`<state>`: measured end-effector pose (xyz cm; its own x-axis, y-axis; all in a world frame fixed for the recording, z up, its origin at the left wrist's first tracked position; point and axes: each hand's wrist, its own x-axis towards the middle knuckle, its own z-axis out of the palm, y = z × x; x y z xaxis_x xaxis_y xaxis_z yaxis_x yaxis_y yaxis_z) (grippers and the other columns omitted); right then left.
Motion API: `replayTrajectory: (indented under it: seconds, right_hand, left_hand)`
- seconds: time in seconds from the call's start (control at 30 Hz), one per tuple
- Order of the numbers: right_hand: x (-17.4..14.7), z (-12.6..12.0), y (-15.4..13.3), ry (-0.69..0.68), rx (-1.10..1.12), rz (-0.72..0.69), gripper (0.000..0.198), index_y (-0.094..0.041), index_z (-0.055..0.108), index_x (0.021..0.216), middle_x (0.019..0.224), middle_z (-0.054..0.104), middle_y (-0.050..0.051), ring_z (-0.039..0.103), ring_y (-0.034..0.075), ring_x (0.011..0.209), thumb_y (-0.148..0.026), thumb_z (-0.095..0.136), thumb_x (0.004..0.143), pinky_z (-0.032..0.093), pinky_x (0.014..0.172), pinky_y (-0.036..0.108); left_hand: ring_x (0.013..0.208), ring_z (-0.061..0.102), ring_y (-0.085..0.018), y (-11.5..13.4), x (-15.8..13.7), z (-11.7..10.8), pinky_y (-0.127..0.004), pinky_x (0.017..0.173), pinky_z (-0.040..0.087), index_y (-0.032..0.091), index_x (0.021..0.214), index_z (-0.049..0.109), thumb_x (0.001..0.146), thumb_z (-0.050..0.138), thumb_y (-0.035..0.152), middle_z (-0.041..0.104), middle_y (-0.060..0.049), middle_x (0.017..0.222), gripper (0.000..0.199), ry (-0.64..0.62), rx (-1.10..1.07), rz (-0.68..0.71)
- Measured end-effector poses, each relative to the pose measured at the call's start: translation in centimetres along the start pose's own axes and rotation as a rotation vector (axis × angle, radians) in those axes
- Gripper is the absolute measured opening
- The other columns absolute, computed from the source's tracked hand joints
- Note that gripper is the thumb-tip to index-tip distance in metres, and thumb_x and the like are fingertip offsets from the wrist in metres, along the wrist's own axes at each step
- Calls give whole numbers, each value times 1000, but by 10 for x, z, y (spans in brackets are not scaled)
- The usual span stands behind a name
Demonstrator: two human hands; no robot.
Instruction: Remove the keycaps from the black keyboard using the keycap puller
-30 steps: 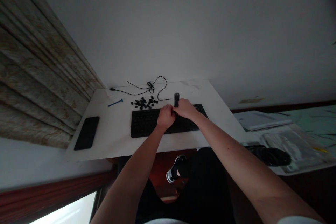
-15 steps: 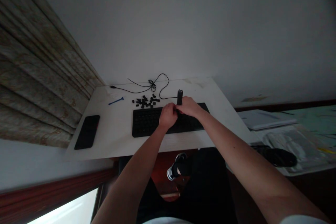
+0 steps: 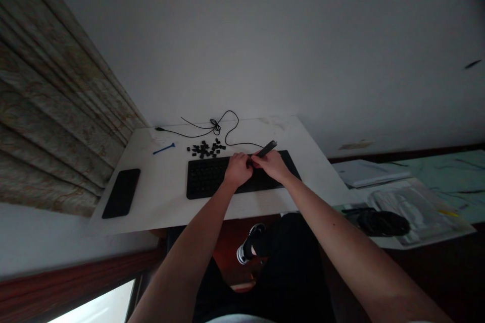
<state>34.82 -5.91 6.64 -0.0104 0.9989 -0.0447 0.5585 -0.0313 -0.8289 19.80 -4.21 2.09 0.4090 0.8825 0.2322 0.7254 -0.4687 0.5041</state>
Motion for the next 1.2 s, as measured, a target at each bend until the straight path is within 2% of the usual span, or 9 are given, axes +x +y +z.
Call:
replayTrajectory:
  seconds: [0.13, 0.27, 0.47, 0.63, 0.77, 0.9, 1.0, 1.1, 1.2]
  right_hand:
    - [7, 2, -14, -26, -210, -56, 17, -14, 74, 78, 70, 73, 6, 72, 20, 73, -23, 64, 88, 53, 69, 25]
    - [16, -1, -21, -105, -279, -75, 18, -12, 75, 77, 72, 74, 8, 71, 19, 70, -21, 64, 89, 50, 64, 23]
    - [19, -6, -20, -126, -185, -54, 17, -11, 75, 78, 69, 73, 8, 71, 18, 65, -21, 65, 88, 55, 64, 25]
    - [36, -22, -48, -90, -33, -17, 12, -11, 72, 79, 71, 74, 9, 71, 19, 64, -21, 68, 85, 59, 63, 27]
    - [43, -39, -58, -78, -27, 25, 10, -11, 70, 75, 69, 73, 9, 71, 19, 60, -19, 72, 81, 58, 58, 26]
    - [36, -56, -20, 172, 45, 88, 17, -11, 69, 75, 65, 71, 9, 68, 17, 54, -26, 73, 82, 56, 52, 25]
    - [23, -65, 27, 389, 285, 195, 17, -11, 68, 75, 62, 70, 9, 65, 16, 49, -27, 73, 78, 54, 47, 25]
    - [7, -67, 72, 585, 481, 299, 18, -13, 65, 72, 58, 68, 8, 61, 15, 45, -29, 74, 74, 48, 40, 23]
    - [-5, -61, 100, 714, 559, 334, 23, -16, 61, 68, 57, 66, 7, 59, 15, 45, -36, 73, 72, 46, 41, 24]
  left_hand:
    - [103, 60, -27, -3, 0, 1, -43, 95, 49, 15, 95, 67, 85, 55, 9, 67, -13, 99, 17, -16, 25, 18]
    - [107, 60, -28, -4, -1, 1, -43, 96, 48, 15, 99, 66, 86, 56, 9, 66, -13, 103, 18, -37, 37, 28]
    - [110, 60, -27, -5, -1, 1, -43, 99, 47, 16, 105, 66, 90, 60, 16, 68, -11, 108, 16, -45, -16, 20]
    - [110, 62, -24, -7, -1, 2, -42, 102, 47, 17, 104, 69, 90, 62, 13, 70, -9, 106, 16, -18, -104, 7]
    - [105, 65, -21, -9, -2, 3, -36, 99, 50, 19, 106, 69, 92, 60, 12, 71, -7, 107, 18, 77, -235, -48]
    - [98, 67, -18, -9, -1, 4, -33, 94, 52, 19, 105, 68, 92, 63, 16, 71, -6, 104, 14, 157, -351, -126]
    - [98, 67, -18, -9, 0, 4, -32, 94, 52, 18, 103, 69, 93, 62, 18, 71, -6, 103, 12, 193, -372, -141]
    - [101, 66, -19, -10, 1, 3, -33, 96, 52, 18, 102, 70, 93, 61, 15, 69, -7, 104, 13, 211, -358, -119]
    - [104, 65, -19, -11, 1, 3, -34, 98, 52, 19, 103, 71, 93, 60, 13, 67, -7, 107, 16, 215, -337, -111]
